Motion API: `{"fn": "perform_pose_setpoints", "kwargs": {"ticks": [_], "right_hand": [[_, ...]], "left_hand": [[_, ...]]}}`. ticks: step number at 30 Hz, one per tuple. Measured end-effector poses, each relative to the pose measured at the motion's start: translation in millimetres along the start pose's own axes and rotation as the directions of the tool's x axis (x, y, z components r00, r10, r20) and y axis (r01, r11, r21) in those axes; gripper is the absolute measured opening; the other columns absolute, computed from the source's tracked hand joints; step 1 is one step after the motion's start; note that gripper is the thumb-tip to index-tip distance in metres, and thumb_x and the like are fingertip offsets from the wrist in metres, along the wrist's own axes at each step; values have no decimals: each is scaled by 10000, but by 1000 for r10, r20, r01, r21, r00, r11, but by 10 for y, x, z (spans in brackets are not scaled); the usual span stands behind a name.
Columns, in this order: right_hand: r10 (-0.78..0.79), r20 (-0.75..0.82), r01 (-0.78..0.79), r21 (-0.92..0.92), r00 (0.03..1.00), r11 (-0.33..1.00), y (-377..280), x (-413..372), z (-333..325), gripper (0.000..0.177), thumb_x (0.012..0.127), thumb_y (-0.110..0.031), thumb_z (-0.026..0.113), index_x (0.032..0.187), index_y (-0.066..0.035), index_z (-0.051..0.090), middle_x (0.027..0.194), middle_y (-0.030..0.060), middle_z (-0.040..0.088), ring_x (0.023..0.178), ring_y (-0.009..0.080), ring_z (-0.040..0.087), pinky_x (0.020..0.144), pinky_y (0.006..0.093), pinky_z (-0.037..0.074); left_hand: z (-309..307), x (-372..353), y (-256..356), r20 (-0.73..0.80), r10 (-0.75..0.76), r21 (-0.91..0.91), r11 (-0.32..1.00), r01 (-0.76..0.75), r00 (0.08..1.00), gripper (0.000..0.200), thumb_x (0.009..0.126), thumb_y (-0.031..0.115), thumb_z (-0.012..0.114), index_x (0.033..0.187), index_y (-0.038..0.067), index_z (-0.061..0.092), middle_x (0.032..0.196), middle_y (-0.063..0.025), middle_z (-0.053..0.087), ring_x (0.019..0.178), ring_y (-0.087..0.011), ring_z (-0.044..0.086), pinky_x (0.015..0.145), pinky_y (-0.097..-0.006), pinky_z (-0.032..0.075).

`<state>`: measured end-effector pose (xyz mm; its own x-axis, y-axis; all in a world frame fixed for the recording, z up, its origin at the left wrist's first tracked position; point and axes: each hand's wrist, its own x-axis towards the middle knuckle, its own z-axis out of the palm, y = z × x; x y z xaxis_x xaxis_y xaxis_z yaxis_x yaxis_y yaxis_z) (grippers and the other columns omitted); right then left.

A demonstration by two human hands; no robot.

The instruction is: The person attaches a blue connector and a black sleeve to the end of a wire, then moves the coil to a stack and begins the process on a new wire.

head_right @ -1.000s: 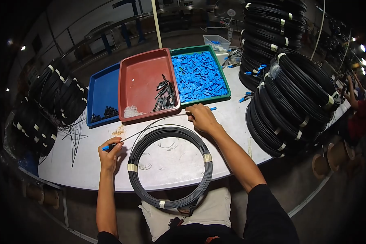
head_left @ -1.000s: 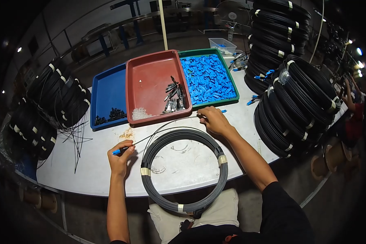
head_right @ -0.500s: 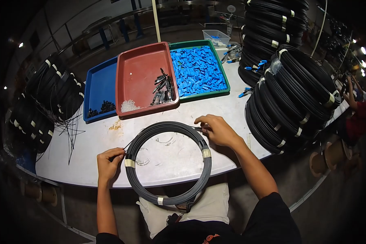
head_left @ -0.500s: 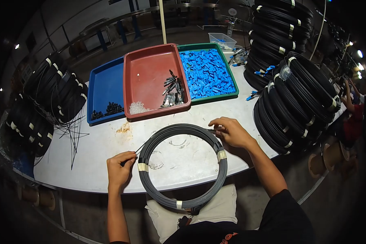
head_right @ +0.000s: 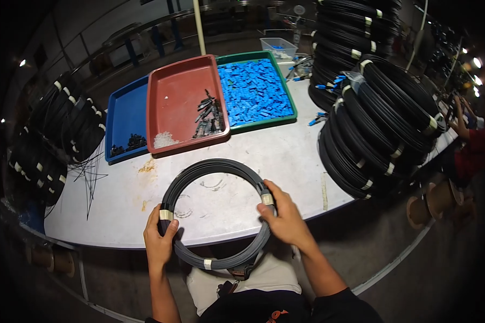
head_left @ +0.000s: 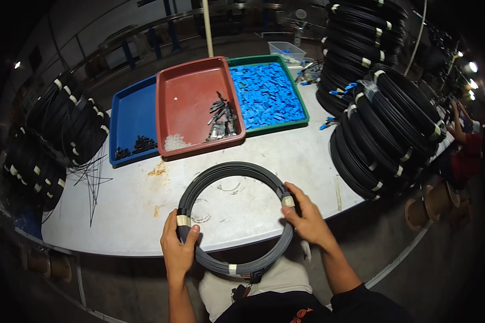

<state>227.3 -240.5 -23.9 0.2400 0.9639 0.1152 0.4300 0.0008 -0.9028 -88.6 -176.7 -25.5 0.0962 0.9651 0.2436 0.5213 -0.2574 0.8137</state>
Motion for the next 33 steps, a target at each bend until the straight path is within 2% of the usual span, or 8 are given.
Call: {"fn": "perform_pose_setpoints", "kwargs": {"ticks": [6, 11, 16, 18, 22, 24, 31, 33], "right_hand": [[-29, -222, 17, -55, 975, 998, -115, -148, 410, 769, 858, -108, 714, 1516, 29, 339, 1505, 268, 430, 1406, 413, 401, 1179, 441, 317], [-21, -258, 6, -58, 966, 998, -90, -135, 437, 778, 750, 74, 502, 1511, 43, 343, 1505, 269, 436, 1413, 421, 396, 1206, 449, 291], [-16, -297, 0, -52, 955, 999, -109, -155, 457, 751, 755, 73, 500, 1492, 53, 363, 1515, 274, 425, 1443, 411, 374, 1217, 443, 279], [0, -279, -5, -15, 960, 1000, -147, -150, 443, 733, 757, 80, 500, 1478, 62, 369, 1512, 272, 432, 1446, 409, 374, 1217, 439, 282], [24, -245, -30, -23, 969, 999, -139, -127, 434, 709, 821, -18, 699, 1420, 40, 325, 1558, 290, 349, 1450, 439, 348, 1204, 449, 286], [66, -198, -80, -64, 978, 995, -202, -123, 399, 664, 862, -64, 700, 1384, 16, 296, 1581, 308, 291, 1486, 419, 307, 1219, 431, 265], [129, -157, -123, 45, 979, 991, -265, -112, 353, 863, 741, 115, 497, 1559, -45, 272, 1561, 239, 361, 1487, 397, 314, 1228, 440, 265], [120, -180, -118, 25, 976, 993, -248, -114, 378, 867, 730, 120, 491, 1558, -47, 296, 1580, 223, 350, 1491, 383, 314, 1229, 434, 265]], "left_hand": [[173, -21, -56, -134, -73, -32, 997, 69, 988, 631, 852, 31, 659, 1447, -69, 473, 1410, -278, 556, 1317, -400, 534, 1134, -409, 368], [145, -1, -9, -142, -73, -18, 997, 71, 987, 549, 826, -1, 643, 1360, -68, 538, 1293, -248, 605, 1226, -401, 567, 1099, -427, 389], [25, 258, 15, -115, -116, -13, 993, 116, 987, 330, 841, 131, 765, 1073, -46, 611, 883, -146, 640, 804, -261, 588, 773, -377, 482], [30, 317, -14, -139, -37, 123, 991, 54, 990, 388, 839, 150, 766, 1136, -49, 617, 871, -146, 627, 790, -264, 583, 748, -382, 478], [-11, 337, 28, -65, -101, 247, 962, 114, 993, 591, 831, 123, 733, 1376, -39, 573, 1054, -198, 686, 951, -287, 624, 895, -388, 489], [-65, 356, 230, 129, -170, 370, 922, 111, 977, 614, 877, 246, 743, 1386, -42, 557, 1324, -284, 565, 1226, -486, 517, 1069, -520, 382], [-28, 325, -120, 161, -43, 168, 986, 15, 986, 630, 927, 150, 655, 1474, -71, 434, 1463, -334, 469, 1327, -460, 468, 1130, -475, 338], [-33, 340, 201, 190, -188, 6, 982, 190, 964, 653, 913, 70, 611, 1514, -58, 388, 1461, -330, 480, 1302, -423, 505, 1118, -431, 351]]}}
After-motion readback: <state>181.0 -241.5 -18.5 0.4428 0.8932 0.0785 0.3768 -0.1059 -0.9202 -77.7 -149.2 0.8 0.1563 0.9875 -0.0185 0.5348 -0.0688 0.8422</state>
